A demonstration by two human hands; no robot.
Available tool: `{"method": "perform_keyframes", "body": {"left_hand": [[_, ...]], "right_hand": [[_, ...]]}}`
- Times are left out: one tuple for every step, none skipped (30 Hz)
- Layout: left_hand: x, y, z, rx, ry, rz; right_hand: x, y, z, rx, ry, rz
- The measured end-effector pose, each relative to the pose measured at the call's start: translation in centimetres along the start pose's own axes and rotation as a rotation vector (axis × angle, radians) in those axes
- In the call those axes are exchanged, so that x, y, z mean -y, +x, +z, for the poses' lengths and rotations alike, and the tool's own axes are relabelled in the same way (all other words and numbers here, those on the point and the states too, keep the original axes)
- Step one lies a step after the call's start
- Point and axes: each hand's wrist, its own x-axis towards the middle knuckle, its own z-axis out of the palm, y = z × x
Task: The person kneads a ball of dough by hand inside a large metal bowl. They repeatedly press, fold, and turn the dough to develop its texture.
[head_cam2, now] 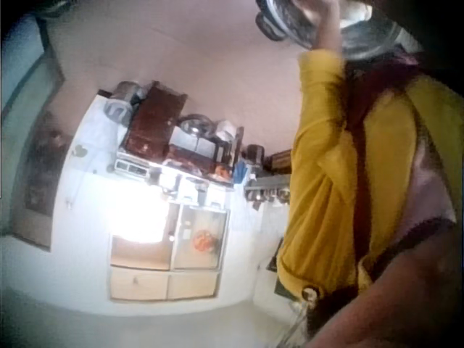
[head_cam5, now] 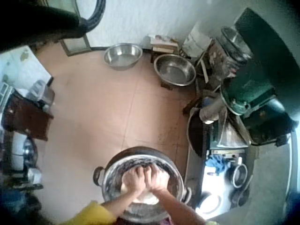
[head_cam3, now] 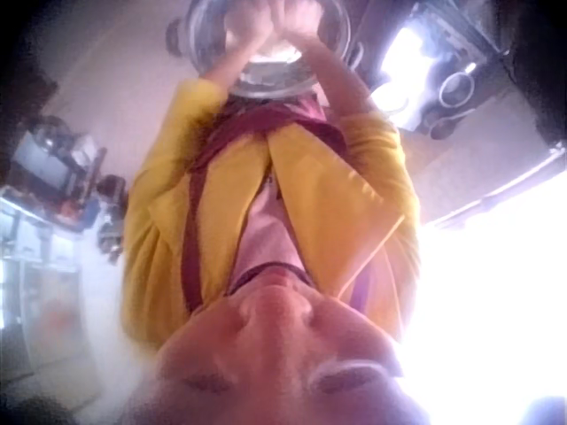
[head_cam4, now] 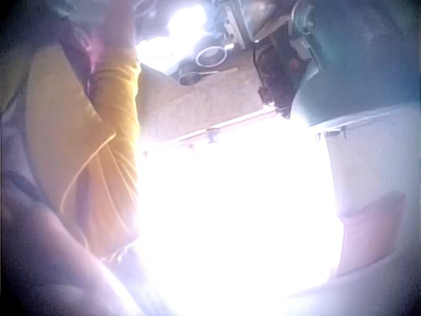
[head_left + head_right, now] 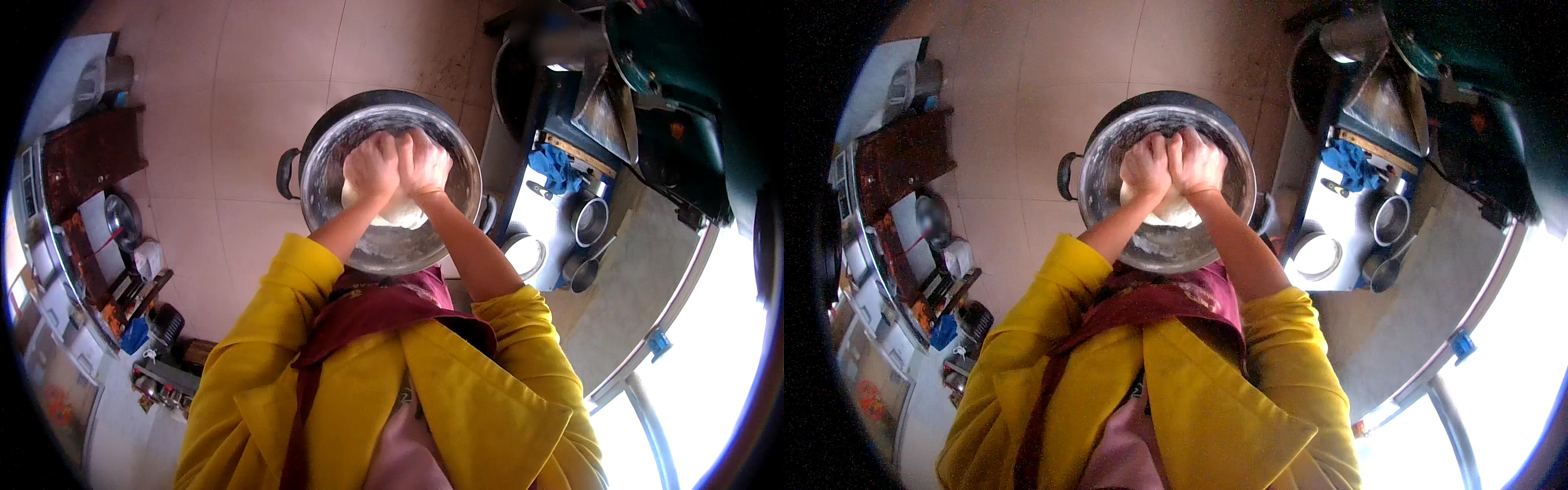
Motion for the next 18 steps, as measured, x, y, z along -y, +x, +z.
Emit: {"method": "perform_keyframes", "body": {"left_hand": [[-0.2, 0.1, -0.1, -0.002, -0.005, -0.012], [-0.1, 0.4, 0.0, 0.006, 0.035, -0.042], [-0.1, 0.7, 0.0, 0.012, -0.017, -0.022], [0.3, 0.4, 0.5, -0.014, -0.06, -0.022], [0.8, 0.2, 1.0, -0.046, -0.108, -0.021], [2.1, -0.2, 0.9, 0.031, -0.344, -0.041], [3.7, -0.4, 0.5, 0.109, -0.581, -0.057], [4.6, -0.8, 0.0, 0.207, -0.818, -0.068], [4.0, -1.5, -2.2, 0.304, -0.77, -0.163], [3.5, -2.6, -4.8, 0.398, -0.718, -0.257], [2.3, -4.0, -7.7, 0.493, -0.666, -0.349], [1.0, -5.3, -9.2, 0.553, -0.439, -0.364], [1.8, -6.9, -7.9, 0.417, -0.374, -0.192], [2.8, -8.2, -6.9, 0.275, -0.366, -0.096], [3.0, -9.2, -6.1, 0.147, -0.363, 0.007], [2.6, -10.1, -5.3, -0.016, -0.342, 0.029], [2.6, -10.5, -5.0, -0.063, -0.336, 0.06], [2.5, -10.6, -4.9, -0.114, -0.332, 0.089]], "right_hand": [[0.2, 0.2, -0.1, 0.002, -0.021, 0.018], [0.3, 0.4, 0.1, -0.004, -0.035, 0.041], [0.9, 0.7, -0.6, 0.032, -0.023, 0.089], [-0.8, 0.7, 0.8, 0.089, -0.071, 0.09], [-2.2, 0.9, 1.7, 0.141, -0.119, 0.086], [-0.3, 0.4, 0.1, 0.202, 0.006, 0.244], [1.7, -0.2, -1.7, 0.264, 0.131, 0.401], [1.6, -0.6, -2.9, 0.358, 0.279, 0.435], [2.0, -1.2, -4.3, 0.455, 0.421, 0.489], [3.0, -2.6, -5.1, 0.446, 0.376, 0.522], [4.5, -4.5, -5.8, 0.433, 0.329, 0.556], [4.6, -7.1, -4.8, 0.344, -0.047, 0.275], [4.4, -9.6, -2.2, -0.039, -0.315, 0.138], [4.6, -10.7, -2.1, -0.101, -0.243, 0.051], [4.7, -11.4, -2.2, -0.17, -0.182, -0.025], [4.0, -11.7, -1.8, -0.189, -0.149, -0.047], [2.7, -12.3, -0.8, -0.209, -0.115, -0.061], [2.0, -12.4, -0.2, -0.228, -0.083, -0.08]]}}
